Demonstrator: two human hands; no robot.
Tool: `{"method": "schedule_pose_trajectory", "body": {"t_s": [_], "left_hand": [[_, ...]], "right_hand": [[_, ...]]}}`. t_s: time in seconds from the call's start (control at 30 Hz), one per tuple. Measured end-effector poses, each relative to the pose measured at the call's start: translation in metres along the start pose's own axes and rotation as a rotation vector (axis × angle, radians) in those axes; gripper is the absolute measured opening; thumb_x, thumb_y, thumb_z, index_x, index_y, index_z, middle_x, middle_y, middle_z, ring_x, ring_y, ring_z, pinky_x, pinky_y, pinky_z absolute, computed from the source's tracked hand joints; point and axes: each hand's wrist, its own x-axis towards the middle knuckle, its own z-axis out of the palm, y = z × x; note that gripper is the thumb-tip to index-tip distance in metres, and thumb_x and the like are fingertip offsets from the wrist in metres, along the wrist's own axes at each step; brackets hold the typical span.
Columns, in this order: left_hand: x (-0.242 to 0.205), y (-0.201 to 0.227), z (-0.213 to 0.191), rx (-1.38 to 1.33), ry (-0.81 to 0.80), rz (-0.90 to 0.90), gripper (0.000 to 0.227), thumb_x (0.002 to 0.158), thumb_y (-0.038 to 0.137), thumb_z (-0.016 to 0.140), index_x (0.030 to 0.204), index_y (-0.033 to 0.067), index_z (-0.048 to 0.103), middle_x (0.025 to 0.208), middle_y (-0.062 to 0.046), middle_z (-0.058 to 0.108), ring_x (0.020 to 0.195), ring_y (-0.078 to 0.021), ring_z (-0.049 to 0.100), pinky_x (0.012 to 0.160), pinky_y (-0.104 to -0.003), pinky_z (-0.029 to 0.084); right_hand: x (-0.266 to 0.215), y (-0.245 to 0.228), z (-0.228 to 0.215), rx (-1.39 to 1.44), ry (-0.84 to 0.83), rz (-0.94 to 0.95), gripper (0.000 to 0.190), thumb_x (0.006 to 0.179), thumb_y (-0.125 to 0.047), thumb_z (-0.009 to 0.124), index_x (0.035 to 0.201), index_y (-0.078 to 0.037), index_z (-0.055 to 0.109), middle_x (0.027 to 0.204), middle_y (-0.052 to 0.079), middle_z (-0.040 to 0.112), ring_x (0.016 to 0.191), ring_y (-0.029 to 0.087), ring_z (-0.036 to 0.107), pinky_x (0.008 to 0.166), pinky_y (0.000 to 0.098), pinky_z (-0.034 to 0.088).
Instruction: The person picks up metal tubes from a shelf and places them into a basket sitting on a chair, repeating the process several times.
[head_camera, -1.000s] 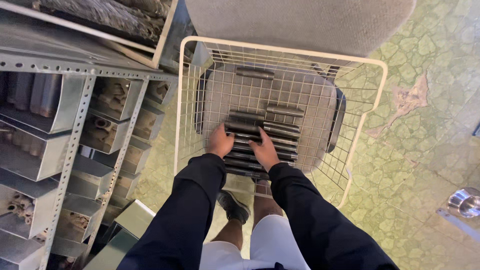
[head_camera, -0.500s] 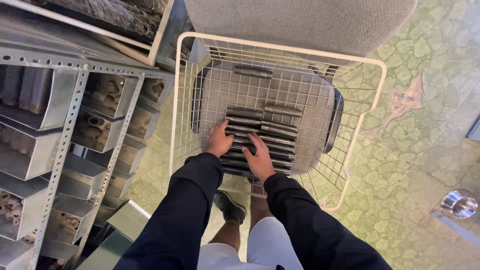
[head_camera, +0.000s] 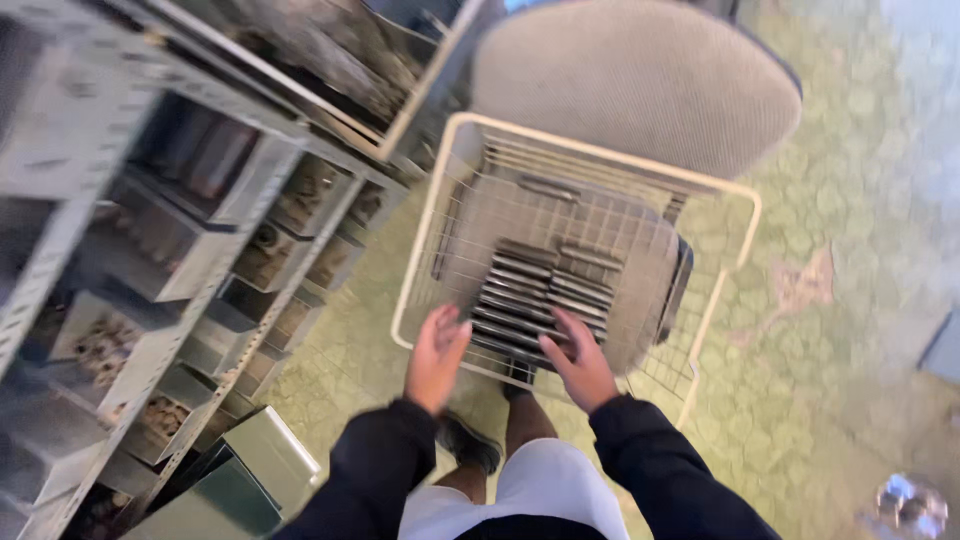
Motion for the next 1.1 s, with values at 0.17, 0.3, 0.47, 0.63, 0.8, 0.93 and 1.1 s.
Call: {"method": "schedule_pose_trajectory", "body": {"t_s": [0.17, 0.3, 0.47, 0.63, 0.8, 0.93, 1.1], "left_hand": [[-0.085, -0.005, -0.04, -0.255, 0.158, 0.189, 0.072, 0.103, 0.039, 0.06, 0.164, 0.0063, 0.041, 0.167, -0.015, 0.054, 0.148, -0.0189, 0.056, 0.124, -0.035, 0.041], [-0.149, -0.001, -0.089, -0.254, 0.204, 0.34, 0.083, 0.102, 0.055, 0.052, 0.169, 0.0094, 0.033, 0.172, -0.014, 0.048, 0.15, -0.0292, 0.054, 0.124, -0.045, 0.041], [-0.235, 0.022, -0.149, -0.317, 0.339, 0.405, 0.092, 0.098, 0.065, 0.051, 0.169, 0.0098, 0.032, 0.172, -0.014, 0.047, 0.154, -0.0302, 0.053, 0.125, -0.049, 0.04], [-0.302, 0.006, -0.203, -0.396, 0.476, 0.508, 0.087, 0.099, 0.059, 0.052, 0.169, 0.0094, 0.034, 0.172, -0.013, 0.048, 0.152, -0.0296, 0.054, 0.123, -0.046, 0.043], [-0.371, -0.003, -0.249, -0.485, 0.582, 0.396, 0.096, 0.085, 0.069, 0.06, 0.165, 0.0185, 0.041, 0.169, -0.005, 0.05, 0.146, -0.0268, 0.06, 0.126, -0.051, 0.05], [-0.4, -0.026, -0.276, -0.528, 0.674, 0.444, 0.084, 0.092, 0.06, 0.058, 0.163, 0.0178, 0.043, 0.166, -0.006, 0.054, 0.14, -0.026, 0.063, 0.12, -0.049, 0.055], [-0.437, -0.042, -0.301, -0.521, 0.733, 0.439, 0.088, 0.089, 0.065, 0.058, 0.162, 0.0186, 0.046, 0.161, -0.005, 0.06, 0.137, -0.0261, 0.067, 0.116, -0.049, 0.055]], "right_hand": [[-0.048, -0.06, 0.025, 0.023, -0.037, -0.141, 0.079, 0.097, -0.037, 0.071, 0.166, -0.011, 0.042, 0.171, 0.013, 0.048, 0.156, 0.029, 0.051, 0.12, 0.0405, 0.05], [-0.102, -0.139, 0.061, -0.054, -0.207, -0.171, 0.084, 0.096, -0.042, 0.067, 0.169, -0.017, 0.036, 0.175, 0.008, 0.044, 0.159, 0.03, 0.048, 0.121, 0.0453, 0.048], [-0.137, -0.173, 0.121, -0.088, -0.362, -0.378, 0.09, 0.091, -0.049, 0.07, 0.168, -0.014, 0.038, 0.17, 0.011, 0.051, 0.153, 0.029, 0.056, 0.113, 0.0411, 0.054], [-0.175, -0.211, 0.18, -0.058, -0.505, -0.558, 0.081, 0.096, -0.035, 0.071, 0.167, -0.012, 0.04, 0.166, 0.012, 0.053, 0.149, 0.026, 0.057, 0.11, 0.0381, 0.054], [-0.216, -0.233, 0.24, -0.083, -0.572, -0.527, 0.075, 0.096, -0.029, 0.07, 0.166, -0.017, 0.045, 0.162, 0.007, 0.058, 0.145, 0.022, 0.062, 0.102, 0.0386, 0.055], [-0.258, -0.255, 0.28, -0.136, -0.63, -0.566, 0.078, 0.096, -0.036, 0.068, 0.166, -0.017, 0.04, 0.163, 0.006, 0.055, 0.147, 0.026, 0.061, 0.112, 0.0467, 0.059], [-0.288, -0.26, 0.326, -0.148, -0.709, -0.592, 0.083, 0.093, -0.049, 0.066, 0.166, -0.023, 0.038, 0.167, 0.005, 0.049, 0.151, 0.027, 0.056, 0.129, 0.0544, 0.051]]}}
